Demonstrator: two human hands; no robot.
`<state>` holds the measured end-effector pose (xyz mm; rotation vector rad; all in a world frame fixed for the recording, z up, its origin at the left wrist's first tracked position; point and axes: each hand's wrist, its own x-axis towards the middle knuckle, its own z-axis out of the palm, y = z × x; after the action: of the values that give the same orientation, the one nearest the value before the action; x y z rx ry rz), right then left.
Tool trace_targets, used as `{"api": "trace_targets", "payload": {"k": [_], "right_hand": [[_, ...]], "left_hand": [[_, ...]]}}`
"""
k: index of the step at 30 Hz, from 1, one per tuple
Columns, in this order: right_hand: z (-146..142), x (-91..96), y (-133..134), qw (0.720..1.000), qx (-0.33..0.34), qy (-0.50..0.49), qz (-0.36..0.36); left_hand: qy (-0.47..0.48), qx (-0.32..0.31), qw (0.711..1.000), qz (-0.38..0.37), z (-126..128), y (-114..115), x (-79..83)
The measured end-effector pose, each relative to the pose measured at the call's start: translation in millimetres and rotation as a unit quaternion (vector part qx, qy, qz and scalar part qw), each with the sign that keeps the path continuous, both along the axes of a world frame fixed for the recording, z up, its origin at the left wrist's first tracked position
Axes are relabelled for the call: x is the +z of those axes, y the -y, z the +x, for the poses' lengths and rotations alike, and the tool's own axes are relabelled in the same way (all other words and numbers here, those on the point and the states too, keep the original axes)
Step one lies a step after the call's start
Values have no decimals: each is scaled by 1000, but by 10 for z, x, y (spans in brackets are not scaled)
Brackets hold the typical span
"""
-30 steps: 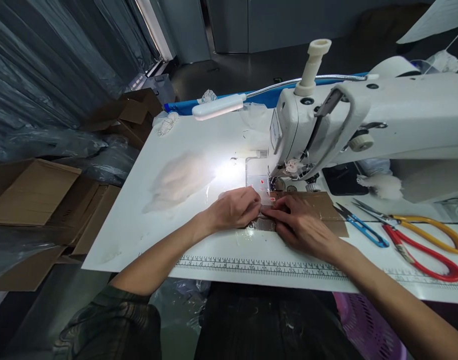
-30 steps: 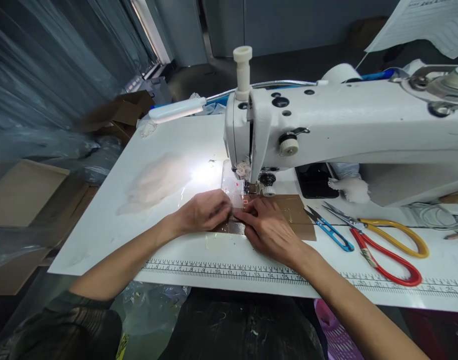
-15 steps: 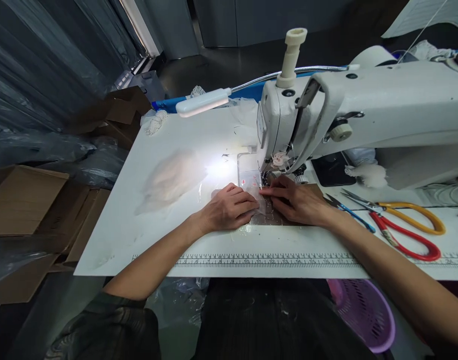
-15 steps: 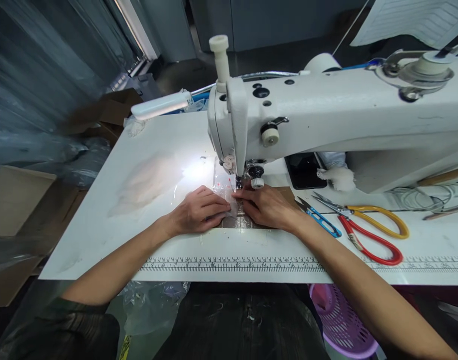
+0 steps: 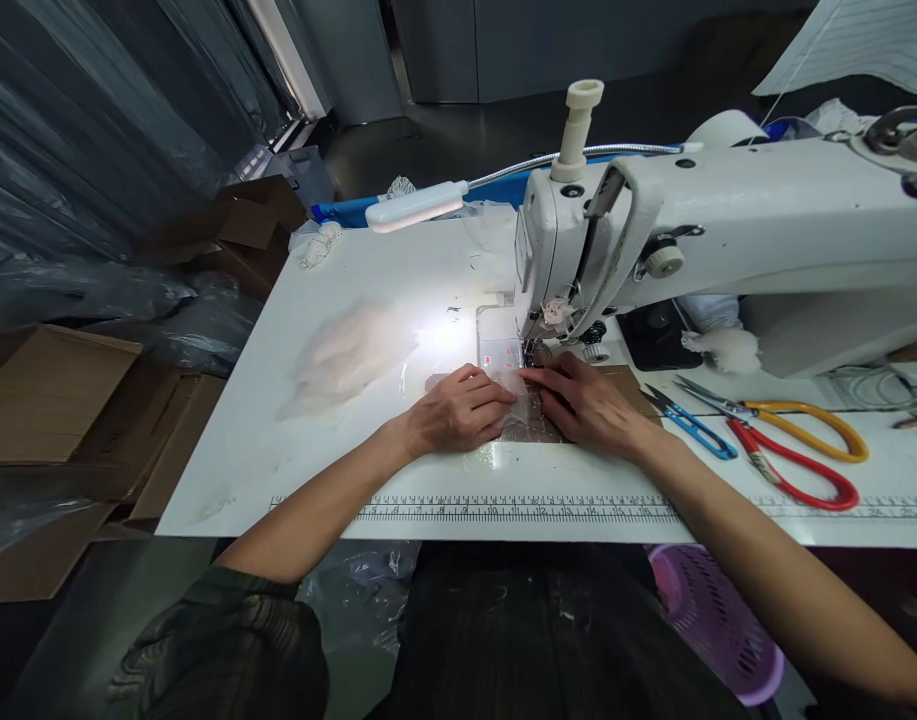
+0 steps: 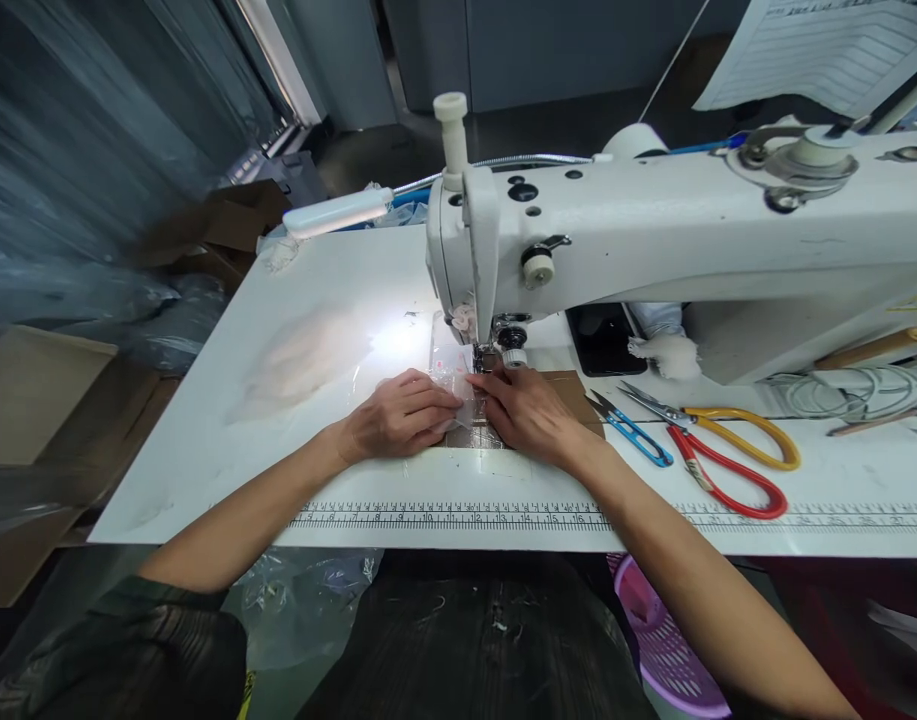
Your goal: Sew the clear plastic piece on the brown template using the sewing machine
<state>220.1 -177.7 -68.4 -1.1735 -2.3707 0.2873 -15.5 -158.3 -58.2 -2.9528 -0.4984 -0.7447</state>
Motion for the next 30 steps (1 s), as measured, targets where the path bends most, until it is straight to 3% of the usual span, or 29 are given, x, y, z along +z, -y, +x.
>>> {"api": "trace_targets", "payload": {"k": [6,23,30], "right_hand": [[69,17,33,994,30,-89,-50],[77,61,44,995,-9,-76,-63],[40,153,246,992,-44,-66,-96]], "left_hand": [[12,-13,1000,7,-14,-17,3],[10,-10,1000,-4,-4,-42,-8],[10,-2,1000,-3,6,-40,-4]]}}
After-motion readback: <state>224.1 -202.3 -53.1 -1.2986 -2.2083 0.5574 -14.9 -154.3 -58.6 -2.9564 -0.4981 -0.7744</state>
